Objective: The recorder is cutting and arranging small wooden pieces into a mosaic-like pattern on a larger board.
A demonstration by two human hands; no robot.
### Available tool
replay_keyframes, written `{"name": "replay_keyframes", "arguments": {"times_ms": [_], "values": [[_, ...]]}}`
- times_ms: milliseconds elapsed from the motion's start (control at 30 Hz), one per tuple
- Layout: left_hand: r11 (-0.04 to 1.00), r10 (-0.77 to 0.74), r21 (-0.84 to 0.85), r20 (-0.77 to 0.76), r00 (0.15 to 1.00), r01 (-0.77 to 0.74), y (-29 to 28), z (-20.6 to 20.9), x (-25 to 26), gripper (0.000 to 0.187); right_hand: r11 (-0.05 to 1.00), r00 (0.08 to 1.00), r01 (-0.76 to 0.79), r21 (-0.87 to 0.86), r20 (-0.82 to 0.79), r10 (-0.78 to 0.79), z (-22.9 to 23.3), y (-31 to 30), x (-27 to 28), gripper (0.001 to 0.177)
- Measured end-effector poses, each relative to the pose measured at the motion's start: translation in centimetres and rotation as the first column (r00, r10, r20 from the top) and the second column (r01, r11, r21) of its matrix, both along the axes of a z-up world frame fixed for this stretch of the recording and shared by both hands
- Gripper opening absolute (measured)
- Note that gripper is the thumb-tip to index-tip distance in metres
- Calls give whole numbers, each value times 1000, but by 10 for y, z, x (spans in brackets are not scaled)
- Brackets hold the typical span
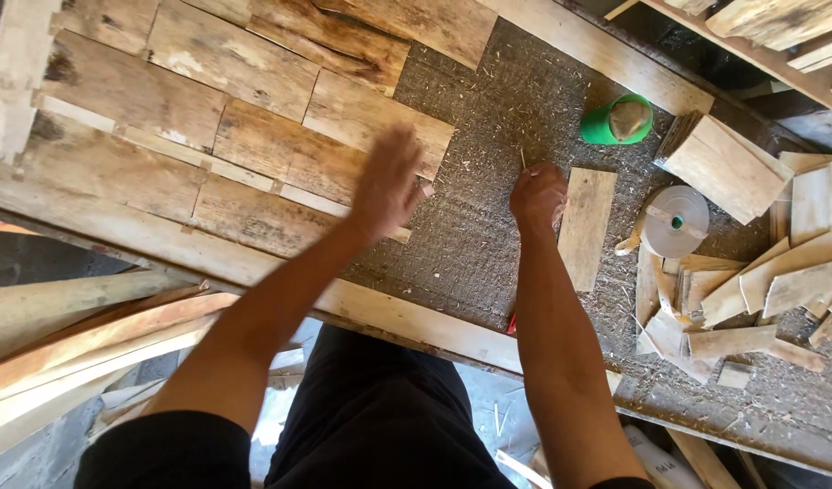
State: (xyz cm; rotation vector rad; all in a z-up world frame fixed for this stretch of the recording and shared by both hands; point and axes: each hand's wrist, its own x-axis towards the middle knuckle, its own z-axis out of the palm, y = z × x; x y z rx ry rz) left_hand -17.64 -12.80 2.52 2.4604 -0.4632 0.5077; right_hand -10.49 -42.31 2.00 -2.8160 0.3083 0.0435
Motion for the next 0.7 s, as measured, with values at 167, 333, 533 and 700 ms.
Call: {"name": "replay_keyframes", "arguments": {"times_ms": [167, 333, 533, 700], "values": [[987, -139, 43, -266, 954, 155, -90, 2, -85, 68, 970, 975, -205, 130, 115, 191, -8, -38, -55, 11], [980, -137, 90, -351, 926, 179, -154, 7, -136, 65, 844, 940, -246, 477, -97, 328, 50, -82, -193, 14], [983, -164, 36, -284, 945, 181, -195, 4, -169, 57, 687, 827, -210, 696, -248, 504, 36, -188, -364, 14], [985, -118, 85, -325, 938, 153, -213, -1, -179, 60, 965, 664, 162, 206, -746, 48, 44, -234, -415, 20]]}}
